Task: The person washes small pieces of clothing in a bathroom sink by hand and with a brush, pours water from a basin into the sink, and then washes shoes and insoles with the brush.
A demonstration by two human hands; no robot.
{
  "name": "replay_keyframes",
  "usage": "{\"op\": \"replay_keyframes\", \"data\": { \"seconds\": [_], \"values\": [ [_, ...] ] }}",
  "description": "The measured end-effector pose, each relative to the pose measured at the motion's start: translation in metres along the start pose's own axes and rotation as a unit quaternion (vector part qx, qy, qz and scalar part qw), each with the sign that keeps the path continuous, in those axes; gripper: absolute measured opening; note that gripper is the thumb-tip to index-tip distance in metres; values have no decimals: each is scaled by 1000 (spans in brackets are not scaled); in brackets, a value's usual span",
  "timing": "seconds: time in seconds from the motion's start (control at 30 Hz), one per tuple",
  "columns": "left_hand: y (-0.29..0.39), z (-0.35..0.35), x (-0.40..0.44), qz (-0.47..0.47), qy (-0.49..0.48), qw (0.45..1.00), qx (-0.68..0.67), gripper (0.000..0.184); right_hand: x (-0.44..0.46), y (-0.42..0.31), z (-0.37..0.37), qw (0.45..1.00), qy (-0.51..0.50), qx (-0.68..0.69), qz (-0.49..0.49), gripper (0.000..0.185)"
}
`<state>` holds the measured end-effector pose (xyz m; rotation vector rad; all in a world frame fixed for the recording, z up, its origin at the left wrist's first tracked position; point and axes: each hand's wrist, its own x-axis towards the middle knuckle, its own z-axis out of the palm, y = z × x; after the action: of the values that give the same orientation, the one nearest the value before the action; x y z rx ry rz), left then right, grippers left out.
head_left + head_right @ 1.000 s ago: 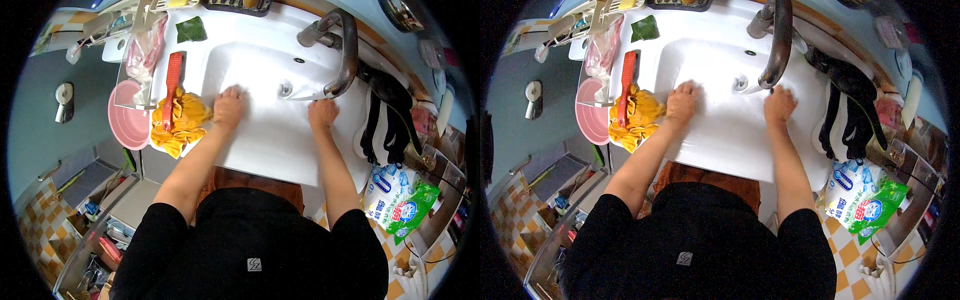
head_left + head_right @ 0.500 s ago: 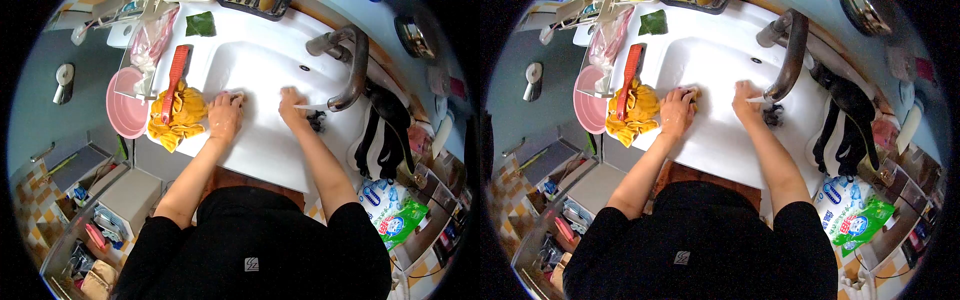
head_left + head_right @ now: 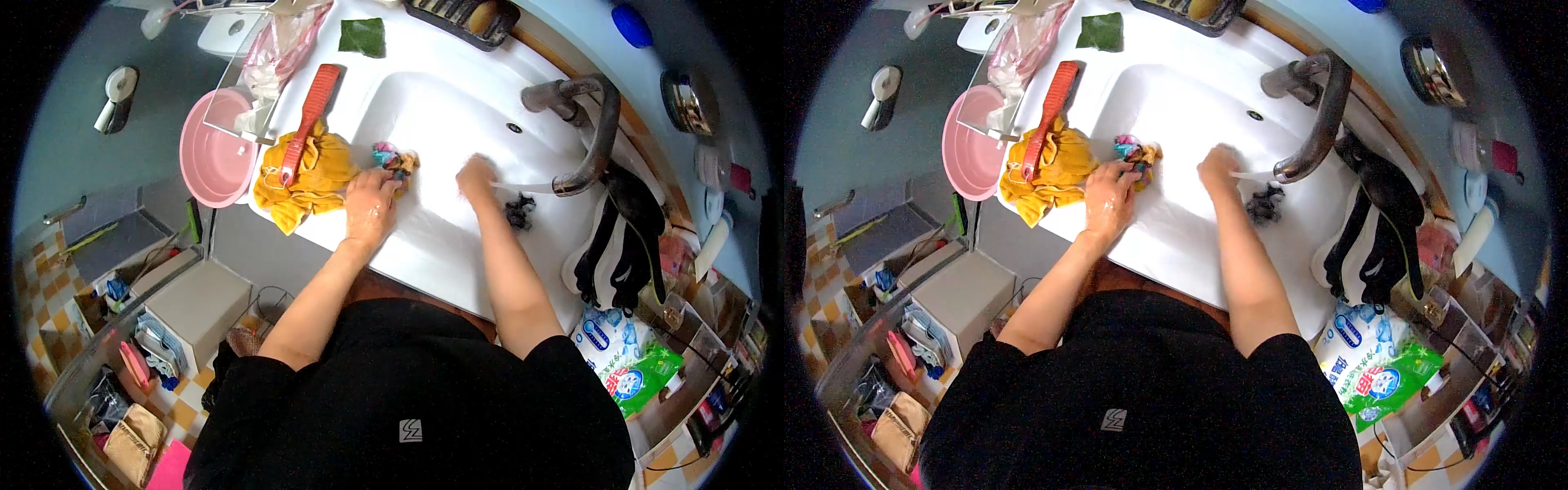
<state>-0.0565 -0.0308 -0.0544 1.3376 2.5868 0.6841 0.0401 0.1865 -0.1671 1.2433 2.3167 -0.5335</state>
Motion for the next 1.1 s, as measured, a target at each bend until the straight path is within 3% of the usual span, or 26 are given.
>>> {"op": "replay_keyframes", "data": {
  "seconds": [0.07,0.17,0.2,0.3,0.33,0.4,0.47,0.5,0.53,0.57,0.6,0.67,0.7,0.73,0.8,0.87,0.93,1.0,1.07,1.1],
  "values": [
    [0,0,0,-2,3,1000,2,27,6,7,-10,998,-62,-5,-22,26],
    [3,-4,1,-9,15,999,-37,28,4,46,24,960,61,269,-38,26],
    [4,-4,2,-7,22,998,-53,28,2,55,32,927,91,363,-30,26],
    [9,-3,3,-7,-24,991,-128,26,-58,50,-35,788,-2,615,23,33],
    [16,0,4,-81,-59,971,-219,27,-75,50,-41,770,-30,637,1,34],
    [43,12,11,-221,-127,885,-390,31,-101,52,-50,729,-81,679,-46,37],
    [53,38,20,-344,-160,683,-625,45,-126,38,-52,709,-122,691,-70,38],
    [61,35,27,-401,-179,572,-693,46,-131,38,-50,742,-184,637,-102,34],
    [66,34,33,-451,-195,450,-746,48,-134,38,-48,772,-122,612,-124,33],
    [63,46,29,-411,-193,508,-732,43,-137,36,-47,797,-60,583,-144,32],
    [64,47,31,-431,-187,513,-719,40,-139,36,-47,818,1,551,-164,32],
    [62,45,33,-470,-171,524,-689,35,-116,65,-39,890,142,434,20,27],
    [57,44,30,-478,-159,494,-708,34,-111,78,-37,929,249,263,73,37],
    [49,43,28,-485,-146,464,-727,33,-95,98,-15,932,306,135,141,53],
    [40,38,26,-483,-130,392,-772,32,-84,93,1,936,224,139,234,65],
    [36,33,27,-466,-126,308,-820,32,-94,44,3,971,167,86,146,57],
    [41,25,27,-453,-99,273,-842,32,-96,35,10,970,194,25,-146,54],
    [46,13,30,-458,-79,252,-849,34,-75,36,21,955,149,91,-240,42],
    [51,0,33,-483,-66,239,-839,36,-47,51,28,948,135,211,-196,38],
    [46,1,29,-463,-81,206,-859,33,-34,54,28,940,128,267,-172,36]
  ]
}}
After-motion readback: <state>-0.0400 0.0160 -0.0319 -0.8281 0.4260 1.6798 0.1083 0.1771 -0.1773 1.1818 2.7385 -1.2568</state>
